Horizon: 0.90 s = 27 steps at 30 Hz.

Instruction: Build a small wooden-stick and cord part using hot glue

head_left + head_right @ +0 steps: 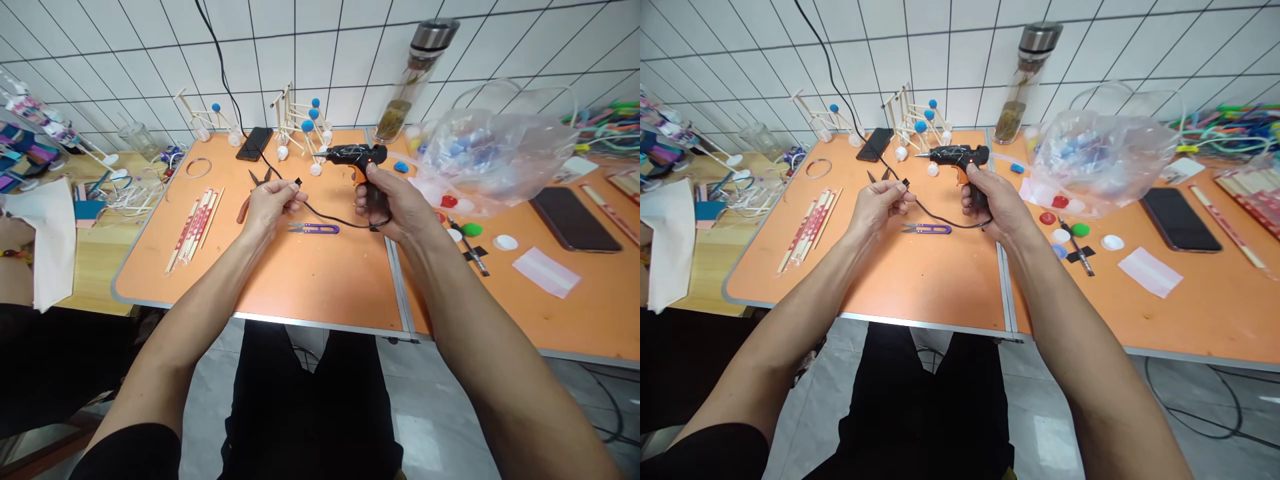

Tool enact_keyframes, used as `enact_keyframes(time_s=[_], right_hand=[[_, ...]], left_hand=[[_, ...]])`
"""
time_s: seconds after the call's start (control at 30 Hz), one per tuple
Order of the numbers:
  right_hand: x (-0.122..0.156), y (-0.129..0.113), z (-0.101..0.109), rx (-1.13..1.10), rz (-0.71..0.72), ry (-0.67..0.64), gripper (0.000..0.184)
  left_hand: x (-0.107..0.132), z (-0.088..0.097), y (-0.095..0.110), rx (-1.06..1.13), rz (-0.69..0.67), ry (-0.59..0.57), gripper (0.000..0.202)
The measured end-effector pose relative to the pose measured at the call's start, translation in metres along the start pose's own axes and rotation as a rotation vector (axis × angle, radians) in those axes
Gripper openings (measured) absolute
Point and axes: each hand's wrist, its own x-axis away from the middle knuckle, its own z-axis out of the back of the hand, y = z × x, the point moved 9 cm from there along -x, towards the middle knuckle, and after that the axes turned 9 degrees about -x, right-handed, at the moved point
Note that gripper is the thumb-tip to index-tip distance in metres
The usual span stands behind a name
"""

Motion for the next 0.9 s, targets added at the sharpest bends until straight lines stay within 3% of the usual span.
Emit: enact_keyframes(time_s=[0.13, 0.27, 0.6, 0.9], right_hand=[[0.004, -0.004, -0.010, -0.039, 0.021, -0.046, 0.060], [0.010, -0.009, -0.018, -0.012, 0.076, -0.086, 0.067], [0.020, -0.025, -0.020, 0.375, 0.491, -0.028, 0.062], [0.022, -0.021, -0.024, 0.586, 0.609, -0.025, 0.065]], left_hand=[[-0.001, 0.001, 0.000, -0.003, -0.007, 0.006, 0.010], [0.000, 0.001, 0.000, -0.021, 0.014, 0.029, 0.014], [0.000, 0.003, 0.000, -0.012, 0.009, 0.046, 0.014], [0.001, 0.002, 0.003, -0.035, -0.009, 0.062, 0.015]])
